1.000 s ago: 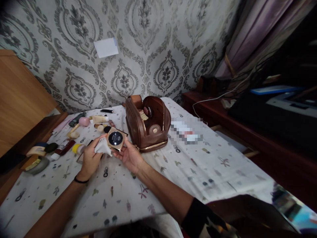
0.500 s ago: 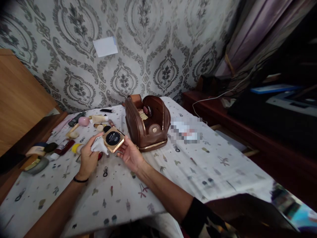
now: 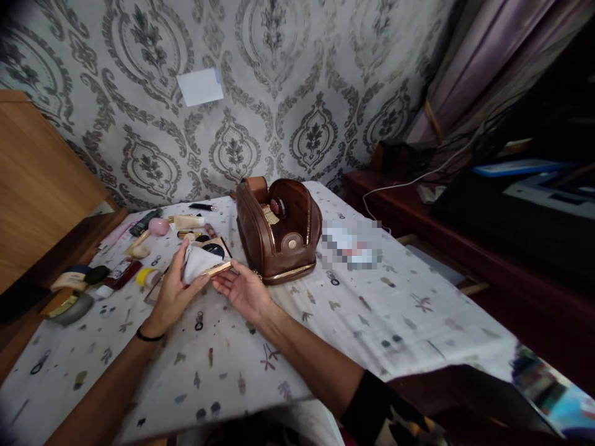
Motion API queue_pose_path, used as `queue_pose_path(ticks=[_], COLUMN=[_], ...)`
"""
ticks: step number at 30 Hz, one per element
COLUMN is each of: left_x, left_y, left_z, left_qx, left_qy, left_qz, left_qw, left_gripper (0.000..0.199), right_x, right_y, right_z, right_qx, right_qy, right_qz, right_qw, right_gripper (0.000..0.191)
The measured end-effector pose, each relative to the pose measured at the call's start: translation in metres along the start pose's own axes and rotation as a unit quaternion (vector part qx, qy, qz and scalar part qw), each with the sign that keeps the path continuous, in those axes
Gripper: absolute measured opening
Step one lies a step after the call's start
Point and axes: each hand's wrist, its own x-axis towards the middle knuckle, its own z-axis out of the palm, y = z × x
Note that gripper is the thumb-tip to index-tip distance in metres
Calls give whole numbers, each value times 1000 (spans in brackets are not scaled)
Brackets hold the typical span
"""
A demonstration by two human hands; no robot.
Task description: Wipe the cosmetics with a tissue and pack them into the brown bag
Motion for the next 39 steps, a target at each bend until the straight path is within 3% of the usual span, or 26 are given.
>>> queue_pose_path(ticks=[13, 20, 24, 31, 39], left_x=[2, 1, 2, 4, 5], left_y=[5, 10, 10, 10, 9], left_z=[0, -4, -3, -2, -5], left_qx=[0, -43, -67, -41, -36], left_qy=[11, -11, 0, 29, 47], left_qz=[26, 27, 15, -22, -27], left_qw=[1000, 999, 998, 998, 998], left_gripper=[39, 44, 34, 29, 29], right_x=[0, 2, 4, 1, 1], right_y=[2, 4, 6, 5, 4], right_z=[0, -1, -2, 0, 1], right_qx=[-36, -6, -3, -77, -153], right_qy=[8, 12, 19, 8, 66], right_qz=[-4, -48, -46, -36, -74], right_qw=[999, 999, 999, 996, 983], right_gripper=[24, 29, 32, 30, 37])
